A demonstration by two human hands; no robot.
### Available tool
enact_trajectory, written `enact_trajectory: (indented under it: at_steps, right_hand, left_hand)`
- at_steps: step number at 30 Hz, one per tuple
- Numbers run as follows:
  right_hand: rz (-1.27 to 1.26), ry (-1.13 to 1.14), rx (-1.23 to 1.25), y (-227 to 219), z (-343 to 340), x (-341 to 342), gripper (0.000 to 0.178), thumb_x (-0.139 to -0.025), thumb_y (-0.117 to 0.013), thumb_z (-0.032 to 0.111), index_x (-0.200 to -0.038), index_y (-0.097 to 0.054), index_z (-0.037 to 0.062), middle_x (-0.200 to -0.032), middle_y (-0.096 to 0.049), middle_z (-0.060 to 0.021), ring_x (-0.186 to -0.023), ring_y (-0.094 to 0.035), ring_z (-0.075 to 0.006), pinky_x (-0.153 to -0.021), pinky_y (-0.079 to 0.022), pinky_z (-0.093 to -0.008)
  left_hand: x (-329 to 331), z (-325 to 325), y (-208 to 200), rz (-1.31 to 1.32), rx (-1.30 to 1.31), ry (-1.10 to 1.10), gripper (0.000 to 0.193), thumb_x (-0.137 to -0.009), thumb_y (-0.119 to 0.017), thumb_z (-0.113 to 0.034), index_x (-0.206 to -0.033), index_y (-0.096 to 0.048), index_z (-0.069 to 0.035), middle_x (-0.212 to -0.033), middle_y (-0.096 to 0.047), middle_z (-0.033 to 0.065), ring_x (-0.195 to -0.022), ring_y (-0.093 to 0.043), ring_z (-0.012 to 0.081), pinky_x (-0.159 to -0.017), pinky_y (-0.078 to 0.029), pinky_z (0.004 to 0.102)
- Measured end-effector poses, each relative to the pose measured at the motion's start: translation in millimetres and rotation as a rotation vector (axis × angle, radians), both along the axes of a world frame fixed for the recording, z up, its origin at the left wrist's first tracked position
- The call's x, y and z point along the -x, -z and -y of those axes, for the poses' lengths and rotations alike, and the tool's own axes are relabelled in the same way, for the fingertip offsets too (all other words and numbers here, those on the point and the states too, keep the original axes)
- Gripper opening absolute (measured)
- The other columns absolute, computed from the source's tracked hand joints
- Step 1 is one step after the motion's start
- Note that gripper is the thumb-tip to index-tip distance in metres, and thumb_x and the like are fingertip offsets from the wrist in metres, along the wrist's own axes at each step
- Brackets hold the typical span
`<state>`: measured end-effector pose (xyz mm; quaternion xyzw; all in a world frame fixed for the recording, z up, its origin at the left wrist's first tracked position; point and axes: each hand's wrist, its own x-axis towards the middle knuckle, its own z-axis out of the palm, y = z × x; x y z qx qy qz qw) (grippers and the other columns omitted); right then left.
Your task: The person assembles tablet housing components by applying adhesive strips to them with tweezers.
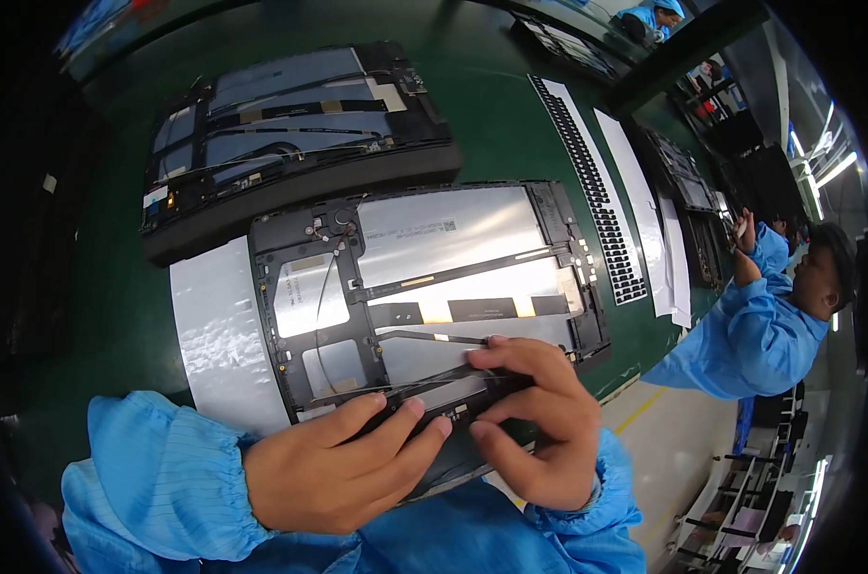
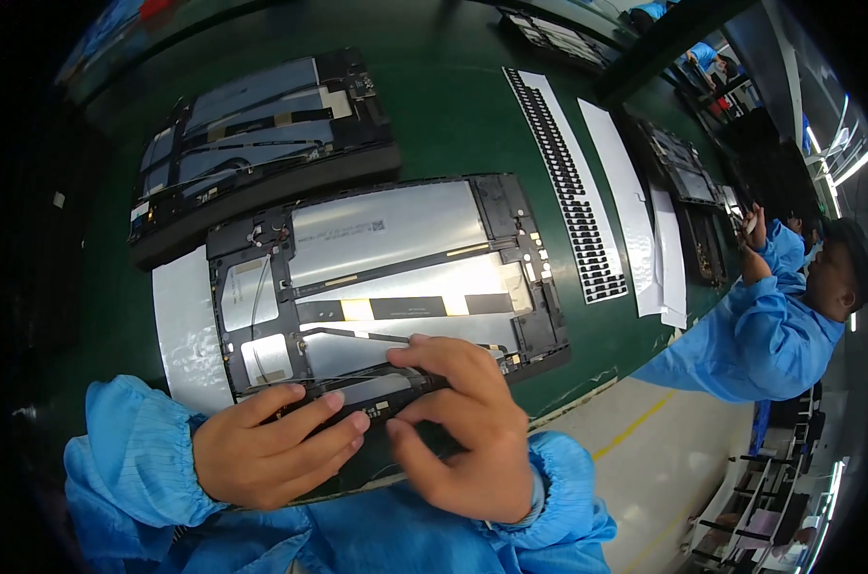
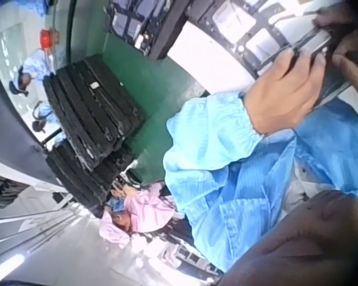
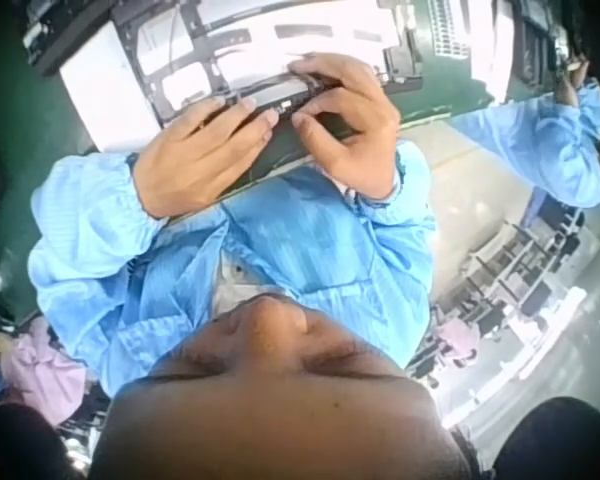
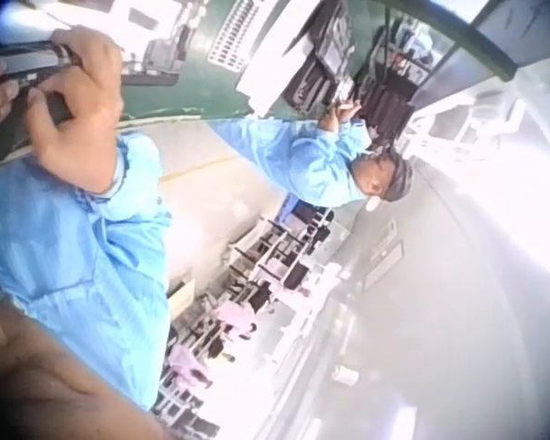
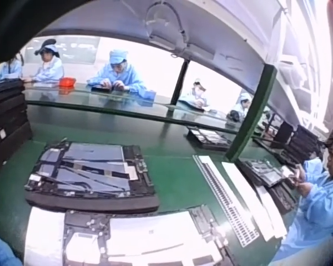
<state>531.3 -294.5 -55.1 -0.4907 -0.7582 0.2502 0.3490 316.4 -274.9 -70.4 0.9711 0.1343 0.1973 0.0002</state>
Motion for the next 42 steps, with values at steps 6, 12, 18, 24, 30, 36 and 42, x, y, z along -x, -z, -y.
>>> enact_trajectory:
  at_steps: [6, 12, 18, 24, 30, 36, 42]
  right_hand:
    - [-0.131, 0.039, 0.064, -2, -2, -3, 0.018, -0.056, -0.068, -0.001, -0.072, -0.061, 0.002, -0.105, -0.058, -0.0151, -0.093, -0.054, -0.0309, -0.081, -0.041, -0.0373]
    - [0.091, -0.047, -0.065, 0, -3, -2, 0.022, -0.054, -0.07, -0.001, -0.075, -0.064, 0.0045, -0.105, -0.057, -0.0155, -0.096, -0.053, -0.03, -0.079, -0.043, -0.0367]
    - [0.097, -0.074, -0.215, 0, -4, 7, 0.016, -0.053, -0.064, -0.003, -0.067, -0.059, 0.0013, -0.096, -0.06, -0.0116, -0.089, -0.052, -0.0308, -0.074, -0.041, -0.037]
    - [0.188, -0.075, -0.238, -9, -3, 12, 0.02, -0.053, -0.061, -0.008, -0.072, -0.06, 0.0002, -0.087, -0.058, -0.0116, -0.084, -0.052, -0.0294, -0.073, -0.042, -0.0364]
    - [0.088, -0.077, -0.295, -1, 30, 45, 0.024, -0.053, -0.064, -0.003, -0.077, -0.062, 0.0006, -0.085, -0.057, -0.0108, -0.079, -0.053, -0.0251, -0.062, -0.042, -0.0343]
    - [0.32, -0.236, -0.363, 10, 35, 124, 0.018, -0.058, -0.067, 0.005, -0.075, -0.061, 0.001, -0.072, -0.052, -0.0067, -0.069, -0.049, -0.0218, -0.06, -0.035, -0.0359]
    - [0.328, -0.206, -0.371, 22, 42, 133, 0.013, -0.06, -0.066, 0.007, -0.068, -0.056, 0.0017, -0.066, -0.045, -0.006, -0.064, -0.045, -0.021, -0.06, -0.032, -0.0362]
  left_hand:
    - [-1, -1, 3, 0.016, 0.009, -0.003, 0.016, -0.08, -0.058, -0.012, -0.094, -0.064, -0.008, -0.11, -0.057, 0.0053, -0.103, -0.054, 0.0213, -0.078, -0.044, 0.0316]
    - [1, -1, 5, 0.015, -0.001, -0.001, 0.015, -0.081, -0.058, -0.013, -0.094, -0.064, -0.01, -0.11, -0.058, 0.0045, -0.103, -0.054, 0.0209, -0.077, -0.045, 0.0307]
    - [0, -1, -1, 0.009, 0.027, -0.009, 0.018, -0.078, -0.057, -0.012, -0.095, -0.064, -0.008, -0.113, -0.057, 0.0061, -0.102, -0.054, 0.0211, -0.08, -0.044, 0.0321]
    - [25, 0, -9, 0.249, 0.311, -0.027, 0.035, -0.076, -0.052, -0.006, -0.111, -0.056, -0.006, -0.113, -0.055, 0.0115, -0.108, -0.051, 0.0292, -0.088, -0.041, 0.0403]
    - [98, 23, -15, 0.311, 0.56, -0.494, 0.03, -0.066, -0.062, 0.003, -0.095, -0.065, -0.005, -0.098, -0.058, 0.0105, -0.097, -0.054, 0.0299, -0.082, -0.042, 0.0384]
    - [106, 38, 9, 0.248, 0.411, -0.488, 0.024, -0.068, -0.067, -0.004, -0.092, -0.065, -0.005, -0.096, -0.057, 0.0102, -0.093, -0.054, 0.0273, -0.082, -0.042, 0.0374]
    - [103, 43, 6, 0.191, 0.377, -0.502, 0.027, -0.068, -0.068, -0.006, -0.094, -0.067, -0.009, -0.097, -0.056, 0.0101, -0.094, -0.051, 0.0274, -0.08, -0.042, 0.0373]
